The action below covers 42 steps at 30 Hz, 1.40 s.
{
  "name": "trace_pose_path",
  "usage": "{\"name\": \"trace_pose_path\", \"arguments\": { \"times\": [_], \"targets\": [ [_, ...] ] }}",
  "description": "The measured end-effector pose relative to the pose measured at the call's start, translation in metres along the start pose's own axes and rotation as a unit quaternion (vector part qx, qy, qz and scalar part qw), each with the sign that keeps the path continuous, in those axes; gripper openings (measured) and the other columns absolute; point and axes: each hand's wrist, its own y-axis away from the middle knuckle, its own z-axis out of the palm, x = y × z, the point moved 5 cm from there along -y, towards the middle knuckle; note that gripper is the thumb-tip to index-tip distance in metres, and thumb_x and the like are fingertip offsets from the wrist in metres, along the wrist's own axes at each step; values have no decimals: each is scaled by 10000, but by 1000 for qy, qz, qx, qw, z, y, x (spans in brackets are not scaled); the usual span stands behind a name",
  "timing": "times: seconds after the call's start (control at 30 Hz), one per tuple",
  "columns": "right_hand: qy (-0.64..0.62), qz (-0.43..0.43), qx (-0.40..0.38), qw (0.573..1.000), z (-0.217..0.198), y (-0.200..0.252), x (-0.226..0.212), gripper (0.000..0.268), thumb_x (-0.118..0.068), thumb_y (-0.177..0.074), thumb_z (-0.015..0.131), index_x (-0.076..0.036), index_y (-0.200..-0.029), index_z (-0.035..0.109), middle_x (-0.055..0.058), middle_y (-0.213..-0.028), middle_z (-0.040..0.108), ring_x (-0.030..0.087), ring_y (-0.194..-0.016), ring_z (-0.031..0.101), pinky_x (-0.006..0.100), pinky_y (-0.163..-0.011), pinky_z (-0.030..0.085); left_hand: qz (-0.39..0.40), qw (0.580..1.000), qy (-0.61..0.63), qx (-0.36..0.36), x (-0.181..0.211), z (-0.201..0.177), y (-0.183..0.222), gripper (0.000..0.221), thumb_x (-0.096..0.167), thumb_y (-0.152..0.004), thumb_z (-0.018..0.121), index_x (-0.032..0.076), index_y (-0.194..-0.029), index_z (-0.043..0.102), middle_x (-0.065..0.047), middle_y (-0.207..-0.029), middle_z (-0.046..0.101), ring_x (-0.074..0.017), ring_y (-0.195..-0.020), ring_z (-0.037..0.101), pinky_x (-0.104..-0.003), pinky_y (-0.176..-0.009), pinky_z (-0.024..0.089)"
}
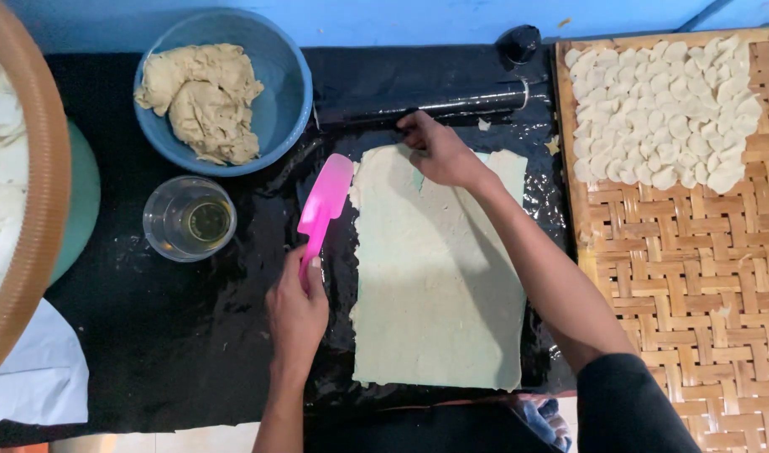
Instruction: Rolling out dough and cutting it into small circular shapes using a round cutter.
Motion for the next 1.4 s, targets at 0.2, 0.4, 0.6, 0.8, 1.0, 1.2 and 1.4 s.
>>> {"name": "trace_pose_path", "arguments": {
  "times": [0.2, 0.4, 0.6, 0.8, 1.0, 1.2, 1.4],
  "targets": [
    [-142, -20, -6, 990, 8, -14, 19, 427, 66, -935, 603, -16, -1353, 569, 112, -1100, 709, 168, -1037, 685, 326, -915, 558, 147, 986, -75, 5, -8, 3, -27, 256, 93, -986, 551, 33, -1228, 609, -214, -1045, 701, -438, -961, 669, -516, -788, 525],
    [-170, 0, -14, 985, 3, -18, 22, 334, 71, -976, 599, -8, -1299, 631, 91, -1106, 718, 152, -1050, 696, 299, -943, 568, 147, 971, -161, -97, 25, 17, -86, 306, 226, -1086, 516, 46, -1329, 564, -222, -1079, 645, -438, -957, 655, -547, -803, 509],
    [-172, -17, -7, 985, 9, -10, 23, 372, 64, -951, 615, -3, -1316, 594, 85, -1126, 702, 133, -1031, 685, 285, -950, 574, 198, 967, -151, -56, 24, 29, -125, 397, 306, -1086, 514, 109, -1423, 583, -243, -1141, 632, -434, -1068, 627, -529, -904, 499],
    [-212, -27, 8, 977, 13, -7, 28, 331, 63, -981, 592, 7, -1306, 606, 84, -1133, 708, 129, -1028, 679, 278, -935, 564, 311, 936, -160, -35, 41, 32, -128, 653, 350, -1006, 605, -108, -1460, 504, -368, -1182, 542, -498, -1096, 540, -546, -963, 428],
    [-258, -12, -8, 966, 11, -12, 38, 278, 61, -1026, 503, 1, -1272, 619, 90, -1161, 684, 160, -1107, 644, 321, -1026, 523, 272, 947, -146, -90, 59, 24, -130, 364, 274, -1039, 622, -5, -1274, 625, -266, -1054, 583, -444, -1013, 582, -530, -902, 463],
    [-293, 56, -32, 954, 2, -12, 30, 405, 12, -1011, 341, -39, -1300, 621, 92, -1219, 695, 190, -1197, 638, 355, -1077, 485, 369, 915, -143, -84, 72, 20, -126, 114, 74, -1013, 587, 26, -1103, 639, -171, -996, 628, -390, -941, 611, -507, -800, 473],
    [-305, 77, -33, 949, 0, -9, 25, 420, -14, -1015, 295, -35, -1296, 607, 114, -1241, 707, 201, -1230, 647, 356, -1085, 498, 435, 876, -207, -32, 73, 33, -130, 304, -62, -884, 553, 37, -1152, 659, -148, -960, 621, -346, -945, 610, -468, -834, 486]
  ]
}}
